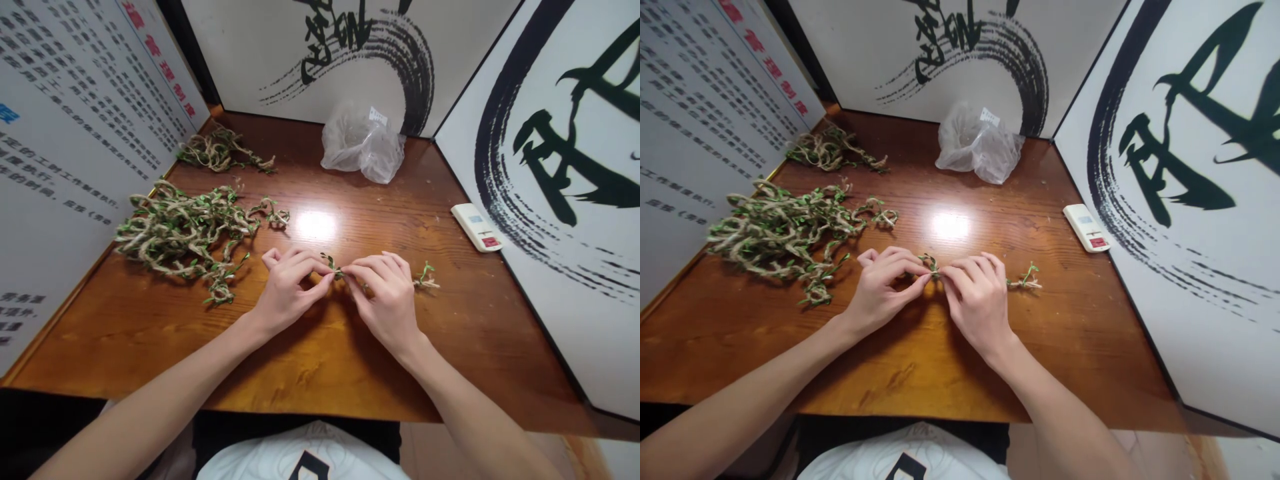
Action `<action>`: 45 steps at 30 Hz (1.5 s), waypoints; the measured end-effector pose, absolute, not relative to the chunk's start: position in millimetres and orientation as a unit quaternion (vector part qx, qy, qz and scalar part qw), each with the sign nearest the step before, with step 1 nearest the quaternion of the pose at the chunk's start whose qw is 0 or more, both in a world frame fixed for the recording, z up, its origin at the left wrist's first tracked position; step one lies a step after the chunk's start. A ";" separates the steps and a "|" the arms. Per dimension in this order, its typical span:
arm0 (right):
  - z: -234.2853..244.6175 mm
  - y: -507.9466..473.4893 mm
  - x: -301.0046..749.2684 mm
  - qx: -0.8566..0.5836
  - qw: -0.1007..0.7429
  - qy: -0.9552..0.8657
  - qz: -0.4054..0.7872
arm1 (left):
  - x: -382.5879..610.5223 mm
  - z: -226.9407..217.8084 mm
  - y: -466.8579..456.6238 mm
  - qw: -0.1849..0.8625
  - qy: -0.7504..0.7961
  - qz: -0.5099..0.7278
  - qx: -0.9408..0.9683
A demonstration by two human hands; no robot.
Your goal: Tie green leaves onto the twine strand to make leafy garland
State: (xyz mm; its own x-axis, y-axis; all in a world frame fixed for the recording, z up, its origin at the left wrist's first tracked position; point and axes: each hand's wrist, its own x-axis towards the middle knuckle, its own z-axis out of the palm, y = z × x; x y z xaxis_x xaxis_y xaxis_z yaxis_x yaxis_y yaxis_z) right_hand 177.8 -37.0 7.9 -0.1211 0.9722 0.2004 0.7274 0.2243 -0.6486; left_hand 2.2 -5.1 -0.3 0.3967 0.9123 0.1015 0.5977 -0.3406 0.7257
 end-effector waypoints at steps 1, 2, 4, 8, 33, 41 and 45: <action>8.2 -37.5 177.2 -0.598 0.318 -0.700 0.226 | 2.4 -0.4 -5.0 0.312 0.489 0.256 0.773; 8.3 -38.0 176.9 -0.608 0.335 -0.672 0.259 | 2.5 -0.6 -4.9 0.321 0.495 0.257 0.766; 8.0 -39.2 176.5 -0.636 0.363 -0.593 0.336 | 2.8 -0.6 -4.7 0.344 0.507 0.259 0.746; 5.0 -41.3 175.4 -0.660 0.364 -0.487 0.441 | 3.8 0.1 -5.1 0.368 0.513 0.264 0.729; -1.5 -38.2 179.2 -0.645 0.374 -0.437 0.502 | 4.3 1.3 -7.2 0.326 0.513 0.239 0.757; 13.3 -29.0 189.1 -0.619 0.347 -0.627 0.321 | 0.0 1.7 -4.4 0.316 0.525 0.209 0.762; 13.4 -27.7 189.4 -0.522 0.297 -0.752 0.270 | 0.5 1.0 -3.5 0.314 0.504 0.215 0.776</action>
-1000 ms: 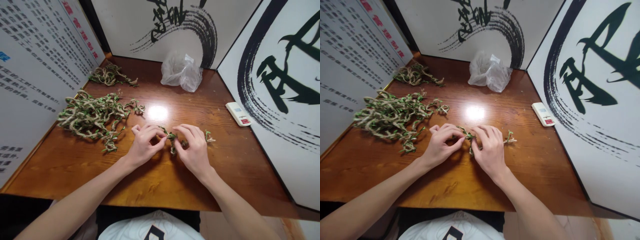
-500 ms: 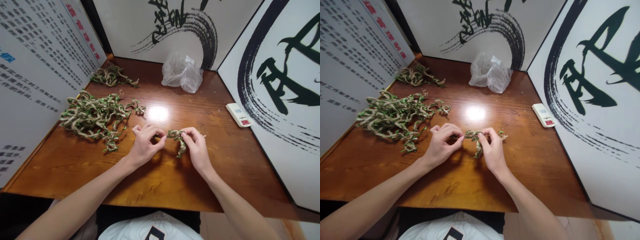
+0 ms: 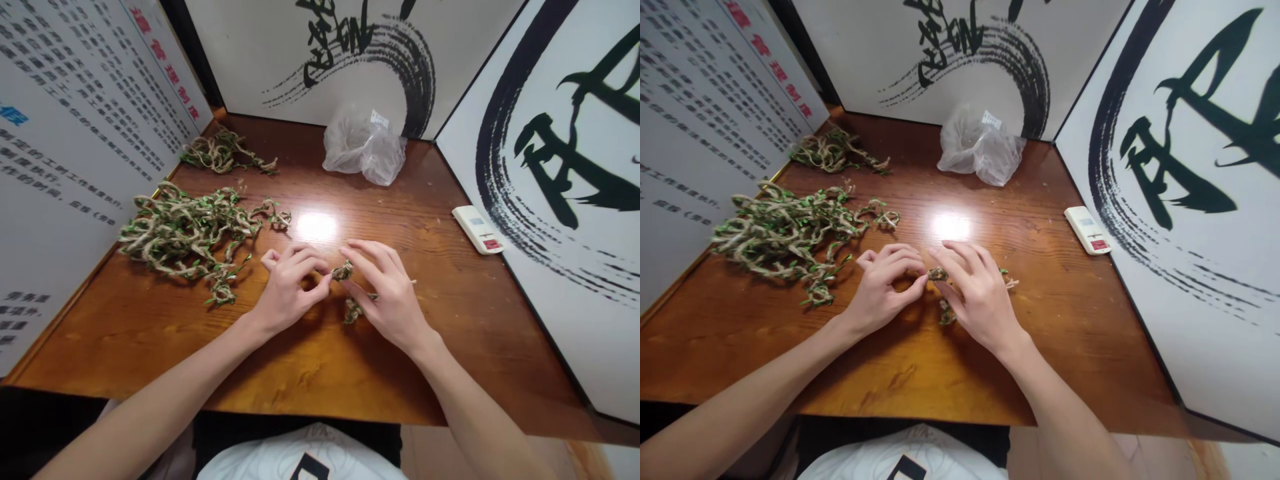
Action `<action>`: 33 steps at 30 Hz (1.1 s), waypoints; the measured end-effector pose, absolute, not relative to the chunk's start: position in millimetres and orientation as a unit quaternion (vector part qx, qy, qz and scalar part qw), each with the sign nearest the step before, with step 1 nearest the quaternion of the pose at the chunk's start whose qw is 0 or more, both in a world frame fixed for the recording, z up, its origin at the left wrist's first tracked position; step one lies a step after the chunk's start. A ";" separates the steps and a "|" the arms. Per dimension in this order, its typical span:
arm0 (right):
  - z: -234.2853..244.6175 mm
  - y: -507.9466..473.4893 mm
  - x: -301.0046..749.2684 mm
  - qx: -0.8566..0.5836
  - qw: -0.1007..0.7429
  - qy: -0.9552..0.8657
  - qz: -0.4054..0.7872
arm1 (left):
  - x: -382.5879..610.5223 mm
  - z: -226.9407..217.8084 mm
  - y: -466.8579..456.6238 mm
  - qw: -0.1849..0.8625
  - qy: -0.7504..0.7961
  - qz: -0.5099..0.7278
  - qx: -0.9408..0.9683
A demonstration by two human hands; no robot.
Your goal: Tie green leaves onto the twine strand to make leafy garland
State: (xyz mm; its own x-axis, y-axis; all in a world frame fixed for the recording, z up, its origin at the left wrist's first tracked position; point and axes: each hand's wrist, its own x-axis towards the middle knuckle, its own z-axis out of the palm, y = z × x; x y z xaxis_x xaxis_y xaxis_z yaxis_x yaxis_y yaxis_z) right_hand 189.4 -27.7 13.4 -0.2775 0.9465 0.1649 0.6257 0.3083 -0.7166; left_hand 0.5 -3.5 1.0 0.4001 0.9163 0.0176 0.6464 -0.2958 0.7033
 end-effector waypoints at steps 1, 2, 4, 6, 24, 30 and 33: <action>11.9 -28.2 189.4 -0.515 0.285 -0.765 0.260 | 0.8 0.6 -3.5 0.313 0.497 0.218 0.780; 10.3 -28.7 189.5 -0.518 0.279 -0.768 0.254 | 1.0 0.3 -3.6 0.310 0.493 0.220 0.782; 7.3 -29.2 190.6 -0.562 0.295 -0.728 0.259 | 1.3 -0.1 -3.8 0.299 0.498 0.217 0.784; 5.1 -28.7 192.4 -0.633 0.352 -0.616 0.311 | 1.5 -0.2 -4.3 0.286 0.519 0.218 0.776; 9.7 -27.2 193.2 -0.516 0.264 -0.790 0.202 | 0.7 -0.6 -5.3 0.351 0.524 0.200 0.750; 16.2 -24.6 195.3 -0.585 0.376 -0.658 0.289 | 1.0 -1.1 -4.3 0.358 0.553 0.178 0.731; 14.3 -20.8 202.2 -0.657 0.445 -0.466 0.390 | 0.1 -2.9 -3.1 0.357 0.569 0.182 0.718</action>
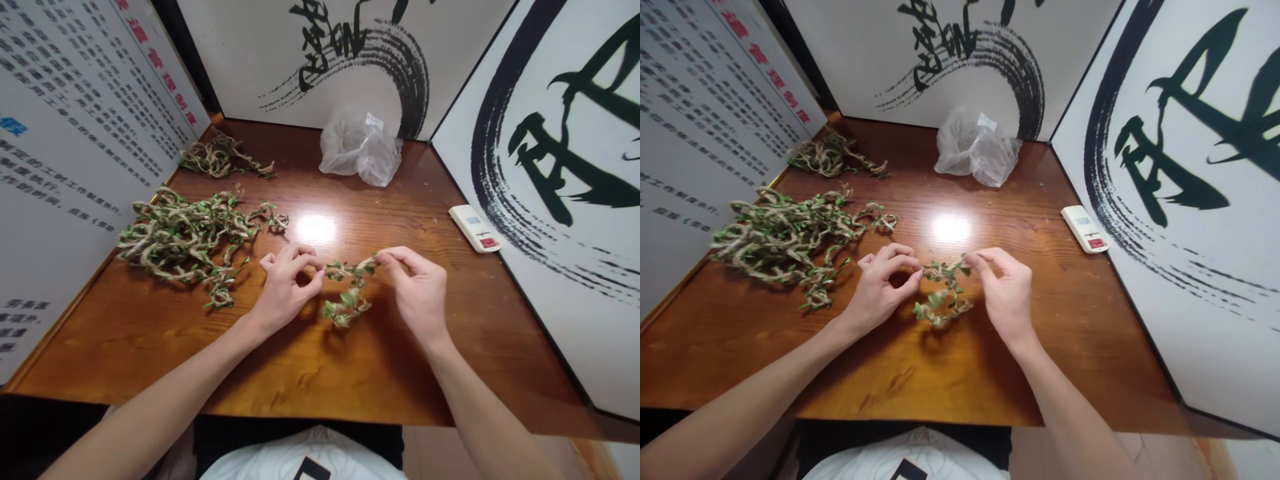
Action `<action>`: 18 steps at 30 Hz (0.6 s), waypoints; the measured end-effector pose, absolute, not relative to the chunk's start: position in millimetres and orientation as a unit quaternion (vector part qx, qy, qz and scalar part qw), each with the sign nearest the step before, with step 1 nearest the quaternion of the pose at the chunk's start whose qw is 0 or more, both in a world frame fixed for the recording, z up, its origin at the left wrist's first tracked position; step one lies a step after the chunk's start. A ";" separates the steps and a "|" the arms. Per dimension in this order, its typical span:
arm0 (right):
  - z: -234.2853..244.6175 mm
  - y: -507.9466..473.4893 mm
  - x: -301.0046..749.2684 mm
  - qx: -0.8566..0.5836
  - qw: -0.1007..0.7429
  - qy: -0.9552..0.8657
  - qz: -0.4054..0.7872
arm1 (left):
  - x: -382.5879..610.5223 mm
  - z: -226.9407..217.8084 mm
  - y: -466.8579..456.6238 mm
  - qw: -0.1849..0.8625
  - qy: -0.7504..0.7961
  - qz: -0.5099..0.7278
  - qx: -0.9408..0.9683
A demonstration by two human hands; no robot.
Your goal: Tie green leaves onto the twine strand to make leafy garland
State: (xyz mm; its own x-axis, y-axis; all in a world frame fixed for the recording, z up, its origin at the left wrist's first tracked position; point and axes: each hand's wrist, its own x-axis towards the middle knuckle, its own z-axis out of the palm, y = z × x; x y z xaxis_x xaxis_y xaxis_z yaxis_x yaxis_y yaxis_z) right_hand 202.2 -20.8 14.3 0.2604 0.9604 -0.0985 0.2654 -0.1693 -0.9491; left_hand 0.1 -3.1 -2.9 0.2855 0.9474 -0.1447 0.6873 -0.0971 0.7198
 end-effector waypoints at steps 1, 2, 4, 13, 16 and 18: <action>12.1 -19.0 205.1 -0.668 0.478 -0.383 0.422 | -0.3 -3.4 -2.7 0.359 0.572 0.187 0.713; 9.4 -17.2 207.8 -0.665 0.516 -0.294 0.452 | -0.7 -3.7 -2.3 0.363 0.572 0.194 0.710; 3.9 -14.2 211.2 -0.629 0.561 -0.135 0.521 | -1.0 -3.2 -2.3 0.378 0.557 0.203 0.711; -1.5 -23.3 189.2 -0.636 0.413 -0.290 0.585 | 3.1 7.5 -5.8 0.351 0.448 0.272 0.776; 2.8 -31.8 184.8 -0.636 0.390 -0.427 0.511 | 0.3 2.3 -4.3 0.352 0.480 0.286 0.751; 6.8 -37.6 180.2 -0.619 0.355 -0.489 0.501 | -2.1 -2.0 -3.4 0.350 0.491 0.289 0.744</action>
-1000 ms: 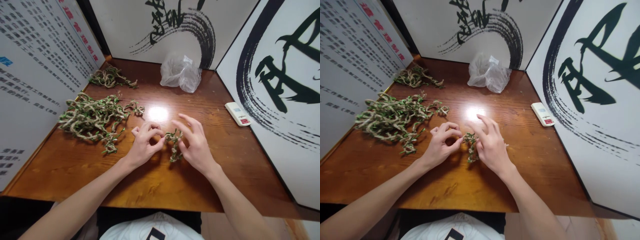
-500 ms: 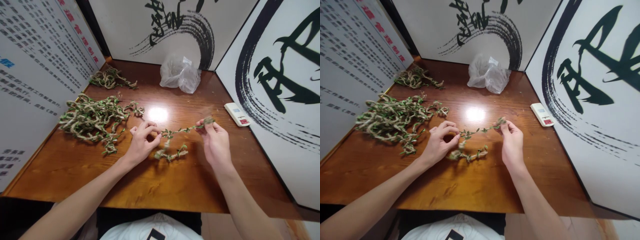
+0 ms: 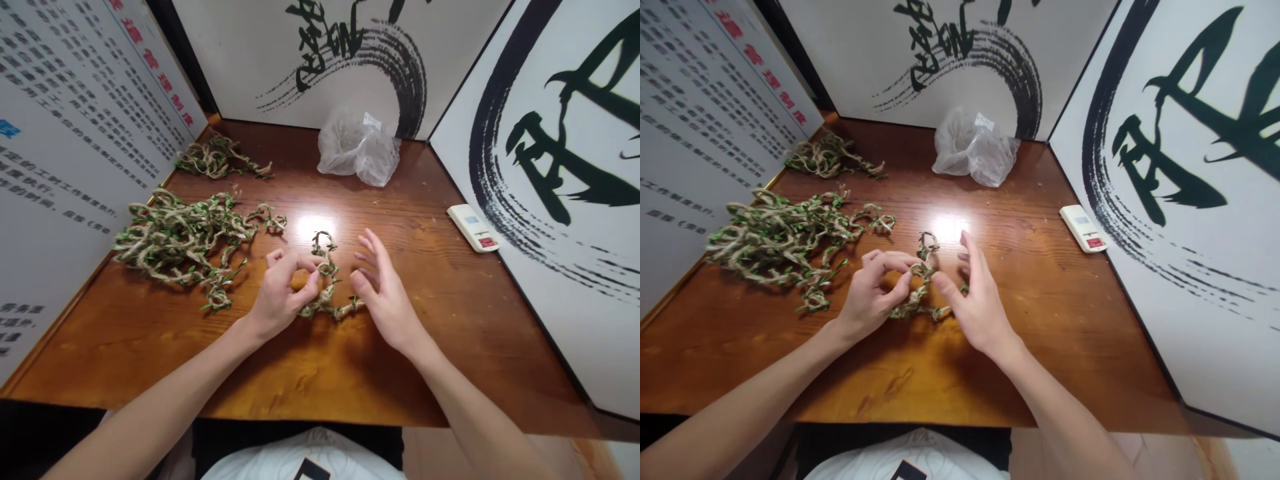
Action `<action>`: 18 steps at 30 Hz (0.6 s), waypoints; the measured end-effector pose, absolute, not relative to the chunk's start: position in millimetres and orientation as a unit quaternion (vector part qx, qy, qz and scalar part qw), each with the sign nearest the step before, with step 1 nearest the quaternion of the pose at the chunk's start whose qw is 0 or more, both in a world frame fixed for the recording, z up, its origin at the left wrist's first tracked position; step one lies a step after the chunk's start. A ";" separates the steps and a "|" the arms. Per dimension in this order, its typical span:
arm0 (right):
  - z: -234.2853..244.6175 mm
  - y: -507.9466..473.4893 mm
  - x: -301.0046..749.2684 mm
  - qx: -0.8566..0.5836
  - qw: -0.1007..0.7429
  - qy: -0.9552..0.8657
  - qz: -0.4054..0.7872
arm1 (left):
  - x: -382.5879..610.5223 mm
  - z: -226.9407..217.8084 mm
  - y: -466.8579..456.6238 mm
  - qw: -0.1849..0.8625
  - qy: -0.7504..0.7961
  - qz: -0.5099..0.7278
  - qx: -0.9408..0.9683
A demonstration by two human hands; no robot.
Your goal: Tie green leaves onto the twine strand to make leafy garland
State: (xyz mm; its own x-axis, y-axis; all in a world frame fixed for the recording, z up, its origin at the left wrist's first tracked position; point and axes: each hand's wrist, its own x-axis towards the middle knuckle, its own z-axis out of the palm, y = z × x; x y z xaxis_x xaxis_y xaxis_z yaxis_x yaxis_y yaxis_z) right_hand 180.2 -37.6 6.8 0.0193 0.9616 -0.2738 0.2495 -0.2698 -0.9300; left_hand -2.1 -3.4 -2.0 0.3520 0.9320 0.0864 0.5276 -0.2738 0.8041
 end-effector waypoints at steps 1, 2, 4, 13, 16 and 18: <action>8.9 -40.3 176.8 -0.612 0.336 -0.510 0.502 | -3.1 -3.7 -3.1 0.348 0.490 0.289 0.745; 11.1 -42.6 172.8 -0.610 0.314 -0.529 0.499 | -3.7 -4.8 -2.9 0.344 0.488 0.287 0.749; 15.0 -45.8 164.5 -0.629 0.276 -0.555 0.470 | -3.8 -5.3 -3.0 0.339 0.479 0.287 0.758; 10.3 -34.5 176.6 -0.556 0.350 -0.288 0.696 | -2.1 -3.2 -2.3 0.409 0.496 0.325 0.693; 7.4 -29.6 184.4 -0.570 0.339 -0.267 0.699 | -4.5 -1.6 0.0 0.375 0.495 0.332 0.710; 7.9 -27.3 185.6 -0.583 0.337 -0.272 0.687 | -6.4 -0.1 1.2 0.355 0.495 0.333 0.720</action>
State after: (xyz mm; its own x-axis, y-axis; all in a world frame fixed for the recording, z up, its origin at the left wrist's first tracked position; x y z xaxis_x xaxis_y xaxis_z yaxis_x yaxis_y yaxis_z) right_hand 185.6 -27.3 7.9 -0.0924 0.7805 -0.6183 -0.1465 -0.6248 -0.7669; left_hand -6.4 1.2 -0.1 0.2885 0.9488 0.1285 0.4767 -0.2587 0.8402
